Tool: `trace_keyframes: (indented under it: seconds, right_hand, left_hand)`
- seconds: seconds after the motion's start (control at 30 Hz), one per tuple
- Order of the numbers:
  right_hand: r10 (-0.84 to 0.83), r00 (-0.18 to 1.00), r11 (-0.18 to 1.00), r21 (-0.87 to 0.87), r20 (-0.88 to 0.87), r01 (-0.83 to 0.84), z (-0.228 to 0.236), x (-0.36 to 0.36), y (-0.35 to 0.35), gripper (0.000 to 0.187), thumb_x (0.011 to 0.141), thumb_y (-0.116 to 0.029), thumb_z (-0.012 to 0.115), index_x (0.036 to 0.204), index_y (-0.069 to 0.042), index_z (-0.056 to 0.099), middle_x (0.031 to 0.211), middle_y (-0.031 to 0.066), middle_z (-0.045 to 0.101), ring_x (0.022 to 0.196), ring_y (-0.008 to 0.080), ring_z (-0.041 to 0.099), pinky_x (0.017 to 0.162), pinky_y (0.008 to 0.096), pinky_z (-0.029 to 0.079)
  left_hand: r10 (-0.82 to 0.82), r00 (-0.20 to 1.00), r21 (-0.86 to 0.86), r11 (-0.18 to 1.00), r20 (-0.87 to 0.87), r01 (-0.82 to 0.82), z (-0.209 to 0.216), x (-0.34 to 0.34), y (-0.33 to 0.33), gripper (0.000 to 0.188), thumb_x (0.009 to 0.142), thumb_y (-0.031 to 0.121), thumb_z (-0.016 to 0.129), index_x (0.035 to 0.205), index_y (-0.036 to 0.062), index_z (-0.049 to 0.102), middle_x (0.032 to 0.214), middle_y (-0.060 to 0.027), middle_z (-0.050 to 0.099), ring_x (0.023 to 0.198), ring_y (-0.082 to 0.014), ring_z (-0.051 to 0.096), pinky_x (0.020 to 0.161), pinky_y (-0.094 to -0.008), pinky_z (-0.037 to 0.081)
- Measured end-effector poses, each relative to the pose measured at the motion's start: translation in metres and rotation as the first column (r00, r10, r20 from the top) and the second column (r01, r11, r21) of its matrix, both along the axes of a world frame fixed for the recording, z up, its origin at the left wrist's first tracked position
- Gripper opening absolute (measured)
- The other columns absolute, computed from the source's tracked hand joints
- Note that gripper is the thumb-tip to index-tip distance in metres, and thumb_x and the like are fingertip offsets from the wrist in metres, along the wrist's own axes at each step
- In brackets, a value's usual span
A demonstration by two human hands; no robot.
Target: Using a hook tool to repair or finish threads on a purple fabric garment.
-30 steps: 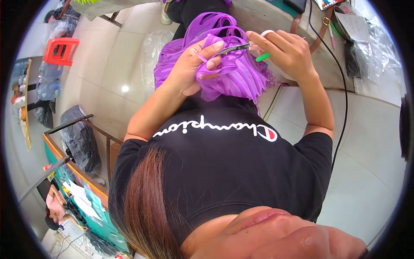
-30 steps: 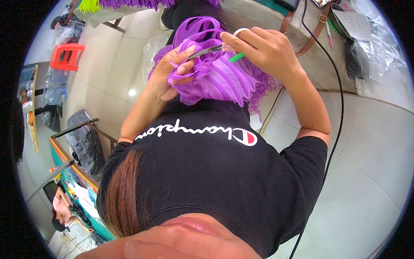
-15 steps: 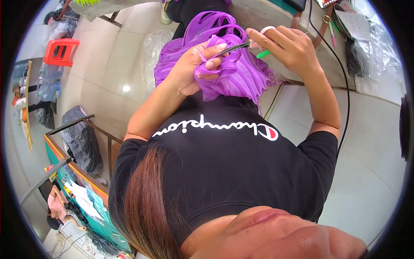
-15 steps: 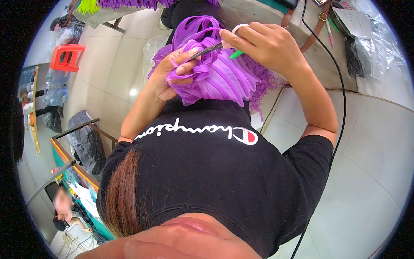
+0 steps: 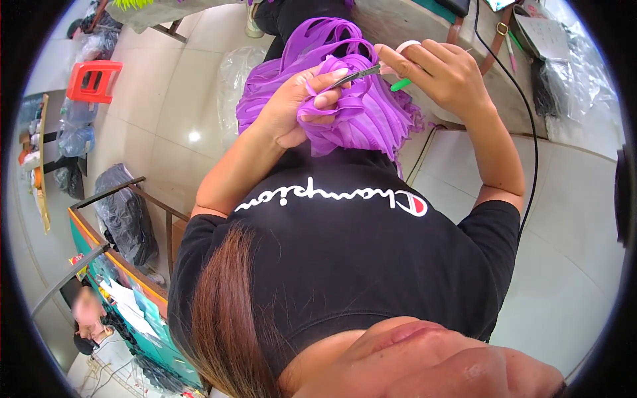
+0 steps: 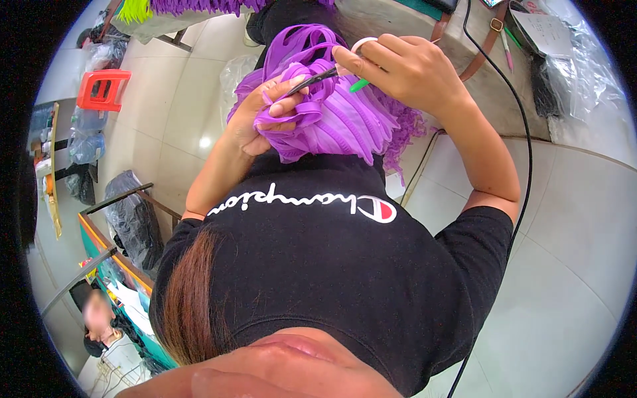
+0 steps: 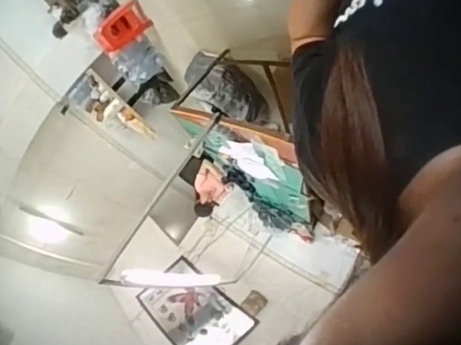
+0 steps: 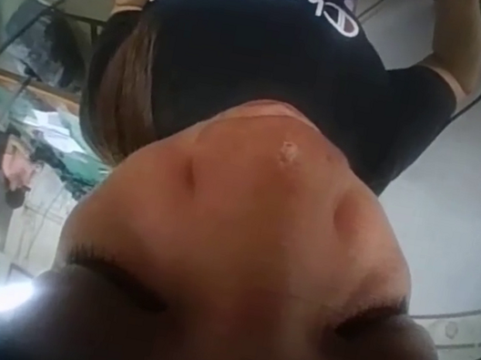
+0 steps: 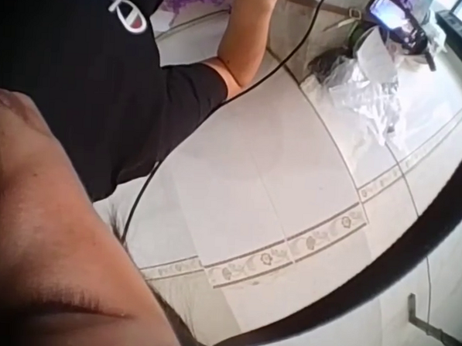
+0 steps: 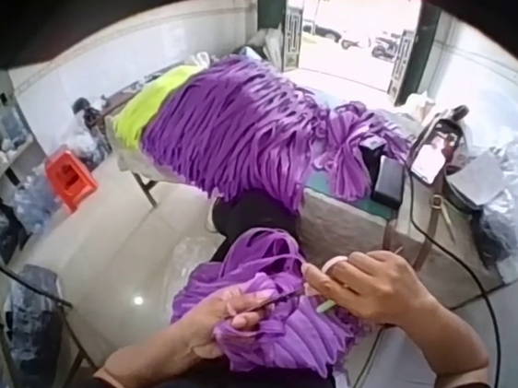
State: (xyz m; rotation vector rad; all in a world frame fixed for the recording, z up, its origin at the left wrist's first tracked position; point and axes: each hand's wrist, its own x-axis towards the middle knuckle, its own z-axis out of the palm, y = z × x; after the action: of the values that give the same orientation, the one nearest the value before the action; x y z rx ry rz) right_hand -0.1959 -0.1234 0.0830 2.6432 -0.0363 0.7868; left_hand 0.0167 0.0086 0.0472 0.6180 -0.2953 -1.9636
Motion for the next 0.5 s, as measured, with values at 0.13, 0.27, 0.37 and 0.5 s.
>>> trace_keyframes:
  seconds: [0.13,0.27,0.37,0.5]
  right_hand:
    - [-0.001,1.000,1.000,-0.022,0.004,0.001,-0.0004,0.0009,0.0009,0.051,0.066,-0.017,0.070,0.117,-0.017,0.064,0.072,-0.0064,0.049,0.060,0.0066,0.048,0.046,0.0225,0.039]
    - [0.000,1.000,1.000,-0.021,0.010,0.000,-0.0008,0.0034,0.0026,0.050,0.067,-0.018,0.070,0.117,-0.017,0.064,0.072,-0.0065,0.049,0.059,0.0065,0.048,0.046,0.0225,0.039]
    - [0.013,1.000,0.999,-0.034,0.014,-0.013,0.0008,0.0060,0.0052,0.050,0.068,-0.019,0.070,0.117,-0.017,0.064,0.070,-0.0061,0.047,0.058,0.0065,0.047,0.046,0.0231,0.038]
    - [0.026,0.993,0.985,0.165,0.117,-0.045,0.0078,0.0065,-0.0003,0.048,0.067,-0.011,0.073,0.114,-0.012,0.065,0.073,-0.0049,0.055,0.060,0.0086,0.054,0.050,0.0204,0.043]
  left_hand:
    - [-0.009,1.000,-0.004,1.000,0.007,0.009,-0.0009,0.0003,0.0001,0.017,0.098,0.018,0.048,0.094,0.0019,0.054,0.054,0.0014,0.048,0.035,-0.0014,0.036,0.031,-0.0130,0.031]
    - [0.005,1.000,0.000,1.000,0.008,-0.005,-0.0019,-0.0004,-0.0001,0.017,0.098,0.017,0.048,0.095,0.0020,0.054,0.055,0.0017,0.048,0.035,-0.0013,0.036,0.031,-0.0132,0.031]
    - [0.012,1.000,0.008,1.000,0.020,-0.012,0.0002,-0.0025,-0.0006,0.016,0.097,0.018,0.049,0.095,0.0024,0.054,0.055,0.0024,0.047,0.036,-0.0012,0.036,0.031,-0.0131,0.031]
    - [0.021,0.999,-0.040,0.999,0.049,-0.019,-0.0006,-0.0013,-0.0010,0.016,0.096,0.019,0.052,0.094,0.0034,0.055,0.057,0.0024,0.047,0.038,-0.0010,0.036,0.034,-0.0135,0.031]
